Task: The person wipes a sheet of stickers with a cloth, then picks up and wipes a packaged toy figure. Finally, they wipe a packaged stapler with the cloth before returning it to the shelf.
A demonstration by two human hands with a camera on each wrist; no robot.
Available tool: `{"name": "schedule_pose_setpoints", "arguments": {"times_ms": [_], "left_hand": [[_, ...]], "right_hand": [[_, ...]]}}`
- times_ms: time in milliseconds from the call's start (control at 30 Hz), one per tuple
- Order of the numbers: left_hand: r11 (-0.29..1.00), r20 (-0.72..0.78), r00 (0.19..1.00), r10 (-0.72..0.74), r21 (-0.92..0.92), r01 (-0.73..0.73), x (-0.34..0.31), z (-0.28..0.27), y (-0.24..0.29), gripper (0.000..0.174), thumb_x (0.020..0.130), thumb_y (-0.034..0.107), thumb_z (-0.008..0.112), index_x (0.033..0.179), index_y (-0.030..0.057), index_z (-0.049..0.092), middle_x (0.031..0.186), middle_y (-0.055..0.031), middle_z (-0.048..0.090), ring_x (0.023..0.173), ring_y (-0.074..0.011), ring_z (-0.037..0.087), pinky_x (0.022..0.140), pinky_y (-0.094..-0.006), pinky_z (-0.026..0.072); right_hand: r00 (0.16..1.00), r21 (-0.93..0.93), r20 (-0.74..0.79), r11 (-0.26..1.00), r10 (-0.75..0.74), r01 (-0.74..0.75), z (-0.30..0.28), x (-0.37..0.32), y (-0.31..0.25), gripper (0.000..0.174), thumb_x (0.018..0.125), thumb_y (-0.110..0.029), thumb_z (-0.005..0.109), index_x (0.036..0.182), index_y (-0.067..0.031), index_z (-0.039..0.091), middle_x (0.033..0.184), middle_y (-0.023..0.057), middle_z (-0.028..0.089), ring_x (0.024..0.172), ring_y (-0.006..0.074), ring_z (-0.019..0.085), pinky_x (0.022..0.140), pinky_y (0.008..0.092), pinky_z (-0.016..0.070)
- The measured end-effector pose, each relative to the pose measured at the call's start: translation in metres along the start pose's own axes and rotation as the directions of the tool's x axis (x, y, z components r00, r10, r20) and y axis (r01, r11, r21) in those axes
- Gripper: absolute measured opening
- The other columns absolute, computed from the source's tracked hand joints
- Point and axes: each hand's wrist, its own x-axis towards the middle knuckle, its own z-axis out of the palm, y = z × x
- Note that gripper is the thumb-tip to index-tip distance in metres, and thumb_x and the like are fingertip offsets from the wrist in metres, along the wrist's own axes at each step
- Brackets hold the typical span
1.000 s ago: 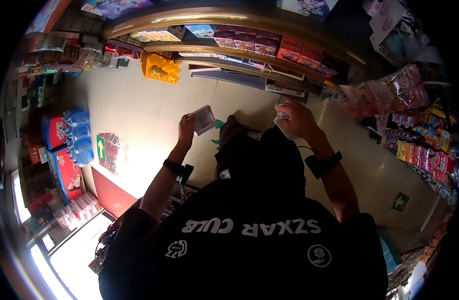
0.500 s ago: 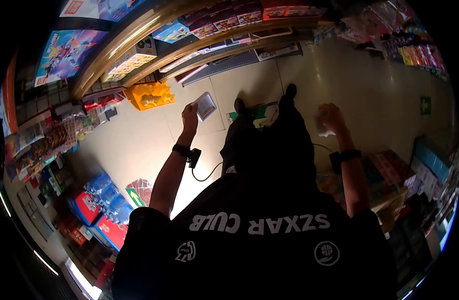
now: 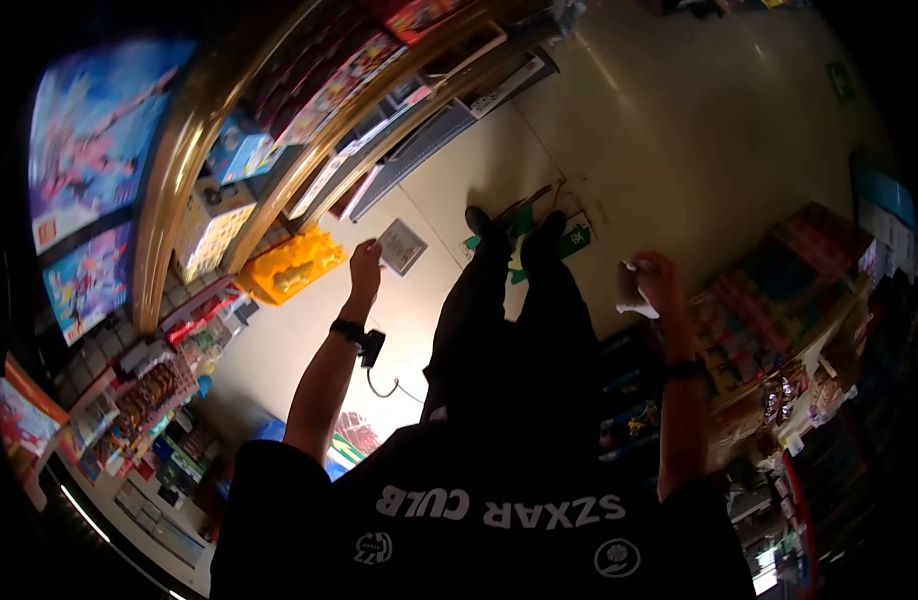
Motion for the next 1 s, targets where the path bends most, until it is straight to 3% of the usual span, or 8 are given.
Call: {"name": "schedule_pose_setpoints", "arguments": {"times_ms": [33,167,400,667,700,767,867,1000], "left_hand": [[0.999,0.057,0.998,-0.015,-0.037,0.018,0.008,0.001,-0.010,0.029,0.093,0.018,0.059,0.114,-0.0021,0.060,0.099,-0.0109,0.065,0.084,-0.0155,0.064,0.065,-0.0272,0.0544],[0.983,0.133,0.980,-0.146,-0.090,0.159,0.024,0.013,-0.008,0.029,0.091,0.013,0.063,0.116,-0.0009,0.059,0.100,-0.0065,0.065,0.087,-0.0148,0.064,0.075,-0.0300,0.0570],[0.985,0.109,0.982,-0.151,-0.070,0.160,0.073,0.034,-0.003,0.039,0.083,0.001,0.066,0.120,0.0017,0.053,0.110,-0.0095,0.060,0.099,-0.0205,0.061,0.079,-0.0354,0.0579],[0.962,0.117,0.975,-0.191,-0.176,0.210,0.176,0.031,-0.029,0.032,0.081,0.006,0.072,0.111,0.0087,0.062,0.099,-0.0007,0.063,0.092,-0.0126,0.059,0.079,-0.0294,0.0473],[0.991,0.091,0.987,-0.133,-0.017,0.135,0.178,0.041,-0.014,0.030,0.080,0.007,0.073,0.108,0.0093,0.063,0.095,0.0004,0.062,0.088,-0.0120,0.058,0.076,-0.0276,0.0456],[0.982,0.142,0.980,-0.142,-0.100,0.157,0.195,0.047,0.002,0.026,0.082,0.009,0.071,0.106,0.0072,0.063,0.094,-0.0003,0.062,0.087,-0.0127,0.055,0.081,-0.0311,0.0435],[0.969,0.313,0.941,-0.124,-0.164,0.183,0.219,0.047,0.019,0.020,0.083,0.003,0.066,0.102,0.0029,0.062,0.100,-0.0069,0.062,0.095,-0.0193,0.058,0.089,-0.0363,0.0465],[0.958,0.287,0.951,-0.113,-0.224,0.181,0.260,0.037,0.004,0.027,0.086,-0.002,0.059,0.113,-0.0012,0.059,0.111,-0.0098,0.061,0.108,-0.0216,0.058,0.102,-0.0389,0.0450]], "right_hand": [[0.964,-0.013,0.043,0.965,0.263,-0.263,-0.010,-0.001,0.015,0.026,0.085,0.001,0.058,0.108,-0.0045,0.066,0.099,0.0145,0.065,0.082,0.0252,0.063,0.068,0.0392,0.0507],[0.982,0.092,-0.088,0.983,0.165,-0.157,-0.018,-0.026,0.039,0.027,0.087,-0.001,0.059,0.113,-0.0045,0.064,0.100,0.0118,0.063,0.080,0.0187,0.059,0.067,0.0385,0.0489],[0.958,0.440,-0.041,0.866,0.283,-0.237,-0.009,-0.039,0.079,0.025,0.094,-0.007,0.058,0.119,-0.0047,0.064,0.094,0.0055,0.064,0.059,0.0087,0.051,0.057,0.0306,0.0443],[0.972,0.421,-0.085,0.892,0.219,-0.165,0.027,-0.021,0.147,0.028,0.095,-0.011,0.057,0.123,-0.0072,0.061,0.108,0.0099,0.065,0.074,0.0145,0.060,0.065,0.0357,0.0507],[0.961,0.464,-0.059,0.860,0.269,-0.212,0.029,-0.020,0.145,0.028,0.095,-0.011,0.058,0.123,-0.0075,0.061,0.108,0.0099,0.065,0.078,0.0158,0.061,0.067,0.0362,0.0515],[0.928,0.523,-0.015,0.794,0.371,-0.309,0.035,-0.013,0.150,0.028,0.096,-0.010,0.056,0.123,-0.0071,0.060,0.111,0.0114,0.064,0.094,0.0214,0.064,0.078,0.0385,0.0536],[0.966,0.611,-0.067,0.776,0.248,-0.156,0.053,-0.008,0.166,0.028,0.096,-0.008,0.055,0.124,-0.0069,0.060,0.115,0.0125,0.063,0.100,0.0242,0.063,0.082,0.0403,0.0535],[0.954,0.475,-0.094,0.855,0.286,-0.209,0.063,0.002,0.179,0.028,0.095,-0.006,0.057,0.123,-0.0065,0.060,0.119,0.0129,0.061,0.106,0.0267,0.061,0.087,0.0421,0.0530]]}}
